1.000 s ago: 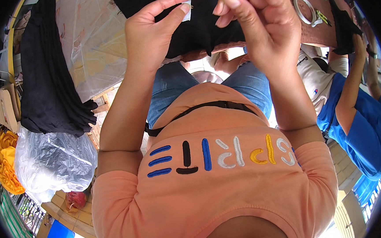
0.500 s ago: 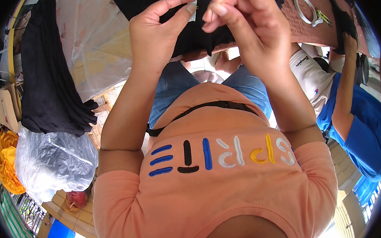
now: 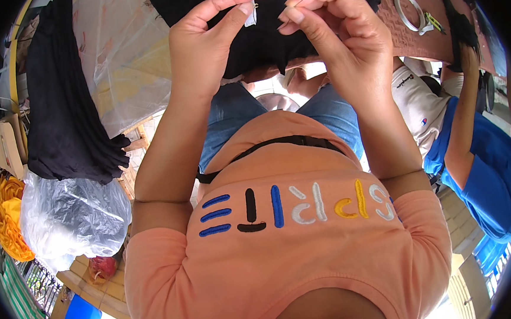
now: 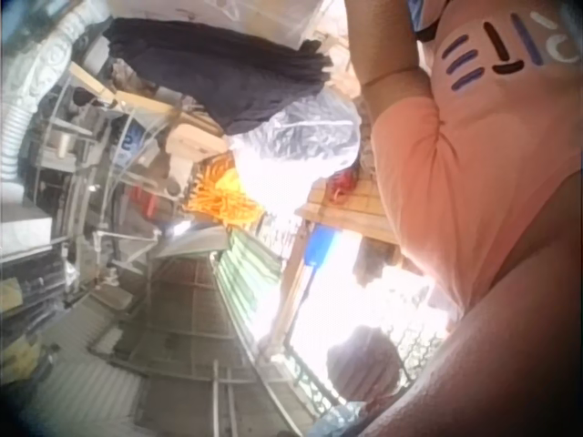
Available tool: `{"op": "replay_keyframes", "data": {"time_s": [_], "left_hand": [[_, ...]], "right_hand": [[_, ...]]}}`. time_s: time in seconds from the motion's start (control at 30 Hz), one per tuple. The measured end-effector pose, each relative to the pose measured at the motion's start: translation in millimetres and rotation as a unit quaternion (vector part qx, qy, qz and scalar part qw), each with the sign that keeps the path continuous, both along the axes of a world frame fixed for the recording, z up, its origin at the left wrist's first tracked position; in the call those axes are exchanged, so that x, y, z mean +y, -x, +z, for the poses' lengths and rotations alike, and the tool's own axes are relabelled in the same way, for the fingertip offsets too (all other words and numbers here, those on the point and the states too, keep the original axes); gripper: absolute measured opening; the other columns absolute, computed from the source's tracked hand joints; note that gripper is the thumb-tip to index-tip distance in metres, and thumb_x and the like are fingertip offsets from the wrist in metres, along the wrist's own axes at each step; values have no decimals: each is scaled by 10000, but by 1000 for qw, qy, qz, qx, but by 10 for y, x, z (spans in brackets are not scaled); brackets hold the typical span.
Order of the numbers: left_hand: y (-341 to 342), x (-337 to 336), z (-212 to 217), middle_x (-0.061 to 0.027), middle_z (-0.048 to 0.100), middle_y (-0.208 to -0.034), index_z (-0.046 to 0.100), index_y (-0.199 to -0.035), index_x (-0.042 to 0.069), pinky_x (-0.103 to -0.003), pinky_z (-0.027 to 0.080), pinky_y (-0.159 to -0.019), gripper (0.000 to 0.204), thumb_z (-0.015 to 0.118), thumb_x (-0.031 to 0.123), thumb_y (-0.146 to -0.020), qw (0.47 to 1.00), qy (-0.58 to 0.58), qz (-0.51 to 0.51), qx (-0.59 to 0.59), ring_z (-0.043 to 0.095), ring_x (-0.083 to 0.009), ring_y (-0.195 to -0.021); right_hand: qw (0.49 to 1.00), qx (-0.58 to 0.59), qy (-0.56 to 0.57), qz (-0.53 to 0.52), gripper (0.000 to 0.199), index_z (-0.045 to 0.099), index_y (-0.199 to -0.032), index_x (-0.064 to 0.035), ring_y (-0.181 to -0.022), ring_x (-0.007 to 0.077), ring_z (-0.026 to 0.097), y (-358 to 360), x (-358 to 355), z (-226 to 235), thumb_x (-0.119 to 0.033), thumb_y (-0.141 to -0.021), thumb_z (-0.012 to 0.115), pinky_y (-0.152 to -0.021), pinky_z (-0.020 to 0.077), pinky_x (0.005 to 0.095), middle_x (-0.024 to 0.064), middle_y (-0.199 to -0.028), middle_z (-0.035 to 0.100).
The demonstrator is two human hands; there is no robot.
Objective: The person sews a white label onto a black garment using a needle and thread, pulling the thread through the fabric multiple times.
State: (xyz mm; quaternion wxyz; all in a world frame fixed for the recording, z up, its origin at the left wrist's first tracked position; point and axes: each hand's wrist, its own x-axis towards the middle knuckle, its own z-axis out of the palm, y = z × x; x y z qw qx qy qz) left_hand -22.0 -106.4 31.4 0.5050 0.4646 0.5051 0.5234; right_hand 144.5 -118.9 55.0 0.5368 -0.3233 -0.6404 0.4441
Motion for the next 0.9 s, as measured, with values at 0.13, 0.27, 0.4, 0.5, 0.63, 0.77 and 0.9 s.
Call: {"op": "replay_keyframes", "data": {"time_s": [0.13,0.27,0.4,0.5,0.63,0.77,0.9], "left_hand": [[29,-39,55,-42,654,-920,639,-1068,-33,-192,478,-725,205,632,12,-868,986,94,-28,-136,594,-76,-808],[55,-42,62,-37,644,-894,630,-1088,-26,-193,480,-710,220,624,-2,-869,986,104,-35,-123,593,-79,-784],[84,-61,35,-44,644,-888,633,-1082,-26,-196,483,-710,215,621,-11,-867,982,110,-39,-146,595,-83,-780],[85,-68,54,-49,643,-883,630,-1082,-31,-197,484,-711,218,621,-20,-864,981,95,-52,-160,597,-89,-776],[81,-68,67,-56,643,-876,629,-1079,-40,-197,485,-707,220,620,-31,-859,979,92,-51,-176,598,-96,-770],[110,-54,-16,-58,642,-875,632,-1075,-42,-200,485,-705,216,616,-37,-860,979,80,-52,-183,597,-97,-767],[105,-58,0,-60,642,-874,633,-1074,-44,-200,482,-704,215,616,-39,-860,979,82,-51,-181,596,-98,-765]], "right_hand": [[990,-115,-58,-61,115,635,-945,-5,-785,86,613,-70,70,-39,50,-846,618,-687,497,199,39,-874,623],[981,-150,-62,-110,159,703,-913,-31,-787,88,611,-54,61,-108,50,-777,688,-666,487,202,25,-839,637],[972,-186,-86,-117,180,715,-918,-37,-779,83,597,-47,55,-74,68,-776,677,-684,475,196,18,-824,625],[971,-188,-61,-131,191,720,-926,-40,-760,84,587,-44,25,-69,70,-777,672,-680,466,195,14,-799,610],[966,-206,-87,-127,197,723,-932,-43,-740,79,573,-61,35,-72,69,-779,667,-654,454,195,10,-786,597],[967,-204,-84,-126,195,724,-931,-42,-737,76,571,-55,24,-70,68,-781,665,-644,449,192,10,-787,595],[968,-201,-84,-128,193,724,-932,-43,-733,77,571,-53,21,-78,65,-782,665,-640,450,192,12,-784,593]]}}
